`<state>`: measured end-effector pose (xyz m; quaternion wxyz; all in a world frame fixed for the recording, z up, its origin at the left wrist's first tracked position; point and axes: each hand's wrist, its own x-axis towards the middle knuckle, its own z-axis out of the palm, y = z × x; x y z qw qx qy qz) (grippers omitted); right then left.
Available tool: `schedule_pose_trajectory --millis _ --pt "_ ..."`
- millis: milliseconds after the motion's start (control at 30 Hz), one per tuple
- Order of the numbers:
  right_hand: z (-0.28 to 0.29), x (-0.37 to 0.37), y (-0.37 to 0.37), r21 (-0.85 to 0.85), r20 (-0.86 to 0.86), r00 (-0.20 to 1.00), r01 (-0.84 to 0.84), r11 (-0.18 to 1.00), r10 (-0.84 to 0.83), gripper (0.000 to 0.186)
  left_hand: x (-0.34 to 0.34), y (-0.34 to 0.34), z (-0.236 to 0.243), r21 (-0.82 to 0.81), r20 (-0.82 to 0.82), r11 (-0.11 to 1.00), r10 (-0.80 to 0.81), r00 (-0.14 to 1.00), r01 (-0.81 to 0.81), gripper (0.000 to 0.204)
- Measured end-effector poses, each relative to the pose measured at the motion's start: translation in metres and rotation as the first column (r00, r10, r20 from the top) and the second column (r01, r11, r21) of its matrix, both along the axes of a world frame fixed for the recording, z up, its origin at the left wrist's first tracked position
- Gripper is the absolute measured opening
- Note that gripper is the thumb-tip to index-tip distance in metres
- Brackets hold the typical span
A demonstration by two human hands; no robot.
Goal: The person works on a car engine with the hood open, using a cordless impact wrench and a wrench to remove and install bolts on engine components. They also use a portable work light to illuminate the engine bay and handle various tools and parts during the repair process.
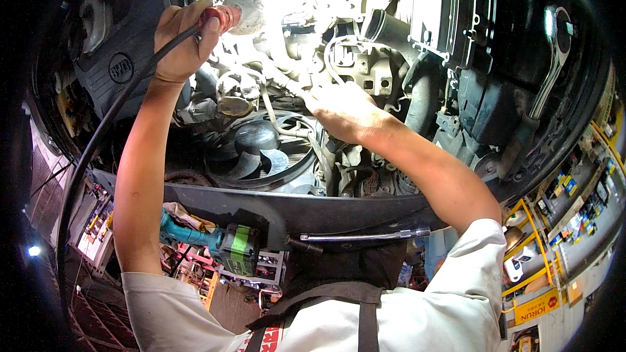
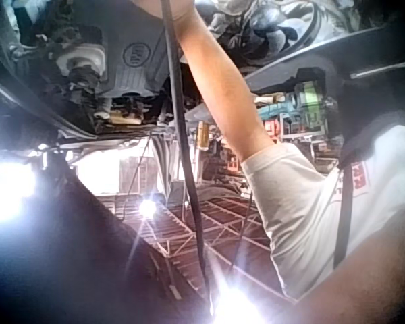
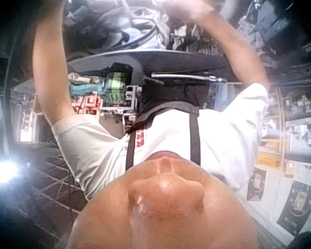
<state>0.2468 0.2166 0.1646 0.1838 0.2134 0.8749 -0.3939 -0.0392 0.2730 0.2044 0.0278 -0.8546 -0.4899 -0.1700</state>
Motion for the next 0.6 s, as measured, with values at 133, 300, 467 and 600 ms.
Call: schedule_pose_trajectory --millis 133,300,467,600 --pt "0.009 -0.002 0.003 0.008 -0.018 1.000 0.018 1.000 -0.018 0.031 -0.002 0.000 0.000 0.012 0.005 1.000 -0.015 1.000 0.015 0.022" --pt "0.009 -0.001 0.003 0.030 -0.060 0.997 0.045 0.999 -0.043 0.031 -0.002 0.000 -0.002 0.003 0.019 1.000 -0.002 1.000 0.002 0.022" --pt "0.014 -0.003 0.004 0.033 -0.041 0.999 0.037 0.999 -0.036 0.045 -0.003 -0.001 -0.002 0.005 0.019 1.000 0.002 1.000 -0.002 0.021" --pt "0.008 0.000 0.001 0.087 -0.087 0.996 0.035 0.996 -0.027 0.057 0.000 0.000 0.000 0.000 0.015 1.000 0.009 1.000 -0.009 0.021"
